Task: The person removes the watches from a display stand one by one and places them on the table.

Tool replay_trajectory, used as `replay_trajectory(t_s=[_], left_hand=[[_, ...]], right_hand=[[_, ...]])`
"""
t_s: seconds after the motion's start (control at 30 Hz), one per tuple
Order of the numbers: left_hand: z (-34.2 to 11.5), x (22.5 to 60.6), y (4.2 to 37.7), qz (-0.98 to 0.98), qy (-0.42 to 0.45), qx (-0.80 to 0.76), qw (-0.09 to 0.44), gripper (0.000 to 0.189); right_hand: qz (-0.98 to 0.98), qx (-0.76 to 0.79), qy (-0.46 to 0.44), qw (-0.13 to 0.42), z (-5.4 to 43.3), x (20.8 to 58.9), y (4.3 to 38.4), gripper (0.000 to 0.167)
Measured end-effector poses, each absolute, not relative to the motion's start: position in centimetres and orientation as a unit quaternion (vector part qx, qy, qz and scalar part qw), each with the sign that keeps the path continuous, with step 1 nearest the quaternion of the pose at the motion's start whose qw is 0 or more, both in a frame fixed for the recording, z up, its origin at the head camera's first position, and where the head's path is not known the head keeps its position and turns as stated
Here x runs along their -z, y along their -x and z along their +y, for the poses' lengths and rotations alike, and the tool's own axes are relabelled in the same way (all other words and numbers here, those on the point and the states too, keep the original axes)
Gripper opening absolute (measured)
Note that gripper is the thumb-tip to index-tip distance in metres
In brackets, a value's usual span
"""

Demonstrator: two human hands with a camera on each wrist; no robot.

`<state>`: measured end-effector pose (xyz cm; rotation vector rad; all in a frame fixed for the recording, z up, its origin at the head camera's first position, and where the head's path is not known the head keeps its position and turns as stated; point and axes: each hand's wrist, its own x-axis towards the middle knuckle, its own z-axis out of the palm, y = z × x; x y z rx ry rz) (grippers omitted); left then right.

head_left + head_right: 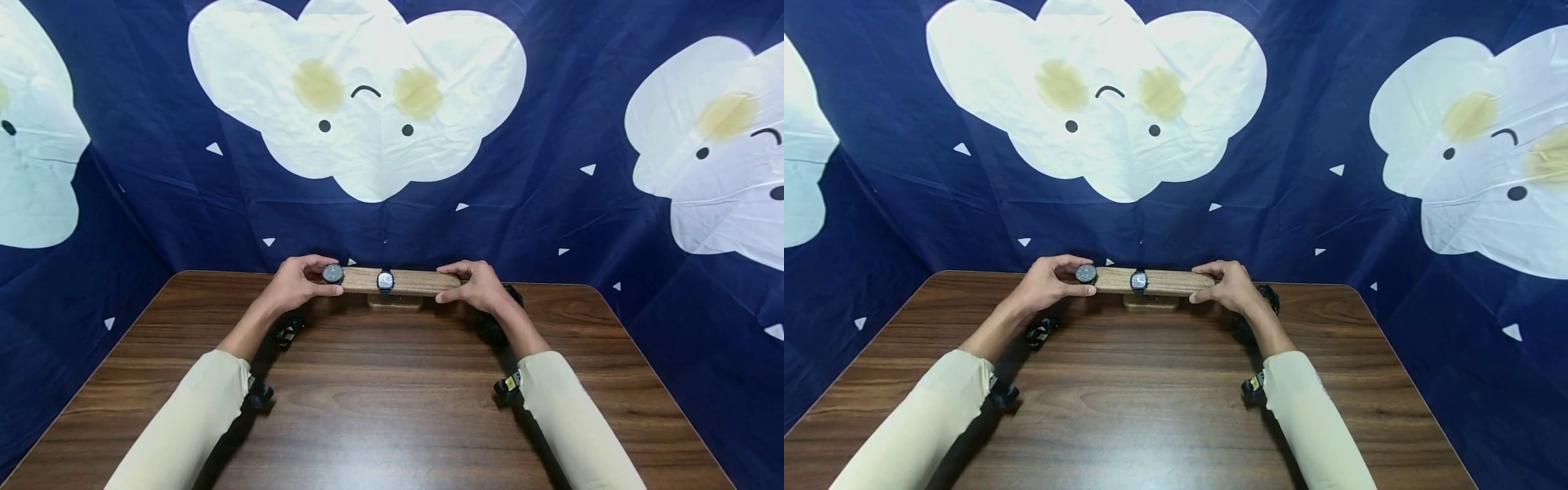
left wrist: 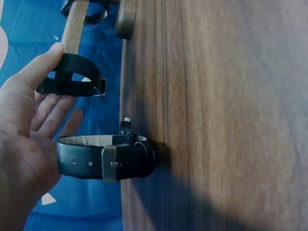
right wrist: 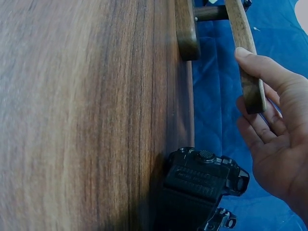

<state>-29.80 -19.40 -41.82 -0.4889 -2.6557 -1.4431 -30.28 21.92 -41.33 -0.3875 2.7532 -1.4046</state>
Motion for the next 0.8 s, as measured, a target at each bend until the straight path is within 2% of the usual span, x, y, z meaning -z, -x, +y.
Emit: replay_trajectory(t_s=[0.8], left_hand=[[-20.8,40.9,27.8,-0.887,0.157,0.432,0.045,0.062]], right_hand=[[0.888,0.442,0.127,0.014,21.9,41.3,30.1,0.065]])
